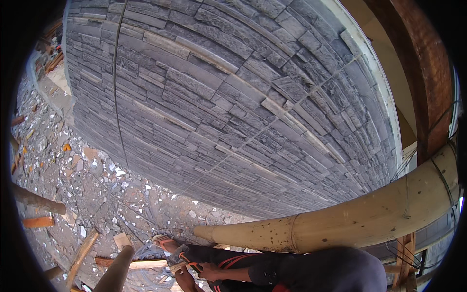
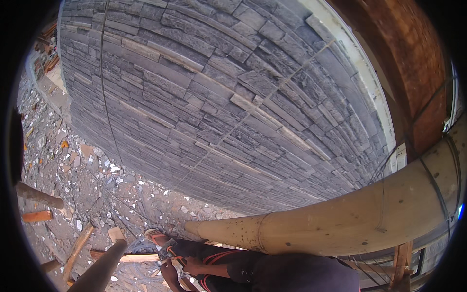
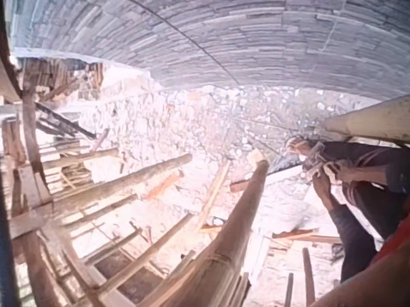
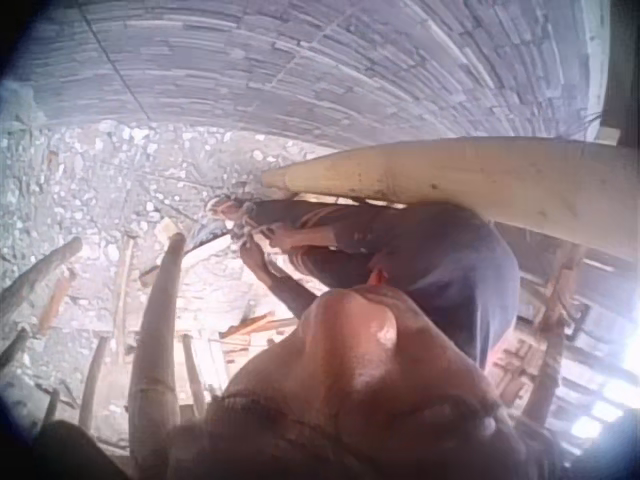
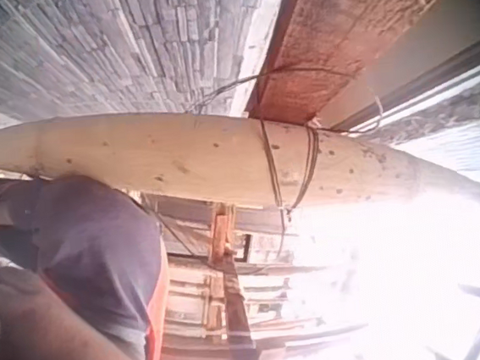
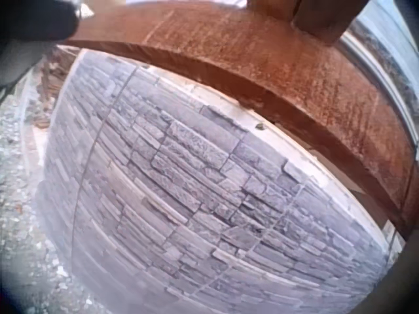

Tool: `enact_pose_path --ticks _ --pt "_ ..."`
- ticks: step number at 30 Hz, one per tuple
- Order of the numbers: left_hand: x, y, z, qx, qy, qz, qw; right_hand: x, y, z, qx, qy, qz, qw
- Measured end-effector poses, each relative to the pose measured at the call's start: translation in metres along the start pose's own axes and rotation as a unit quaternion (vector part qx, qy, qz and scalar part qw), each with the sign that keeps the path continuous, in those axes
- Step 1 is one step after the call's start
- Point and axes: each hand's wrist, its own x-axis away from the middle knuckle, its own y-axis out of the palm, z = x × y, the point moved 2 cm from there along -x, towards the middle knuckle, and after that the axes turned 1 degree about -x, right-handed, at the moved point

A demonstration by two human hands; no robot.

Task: The person uses a hammer to drive nails into bamboo poles, securing them to a curved wooden frame. They repeatedly position nails and strike them to fasten the bamboo supports to the structure.

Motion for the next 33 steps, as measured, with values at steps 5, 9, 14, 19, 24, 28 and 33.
enact_pose_path --ticks 5,9,14,19,24,28,33 --pt "0.024 0.043 -0.017 0.278 -0.134 -0.13 0.942 0.041 -0.02 0.016 -0.005 -0.088 0.005 0.996" --pt "0.055 0.055 -0.003 0.331 -0.211 -0.08 0.916 0.078 -0.042 0.025 0.039 -0.149 -0.019 0.988" --pt "0.079 0.081 0.009 0.527 -0.198 0.022 0.826 0.121 -0.058 0.041 0.03 -0.132 -0.083 0.987" --pt "0.097 0.111 -0.015 0.468 -0.128 0.05 0.873 0.115 -0.058 0.079 0.149 -0.208 -0.088 0.963" --pt "0.095 0.112 -0.052 0.437 -0.084 0.082 0.892 0.088 -0.022 0.108 0.141 -0.345 -0.043 0.927" --pt "0.111 0.094 -0.058 0.388 -0.125 0.048 0.912 0.088 -0.014 0.124 0.104 -0.338 -0.029 0.935" --pt "0.137 0.08 -0.035 0.402 -0.1 0.028 0.91 0.094 -0.014 0.137 0.045 -0.265 -0.049 0.962"
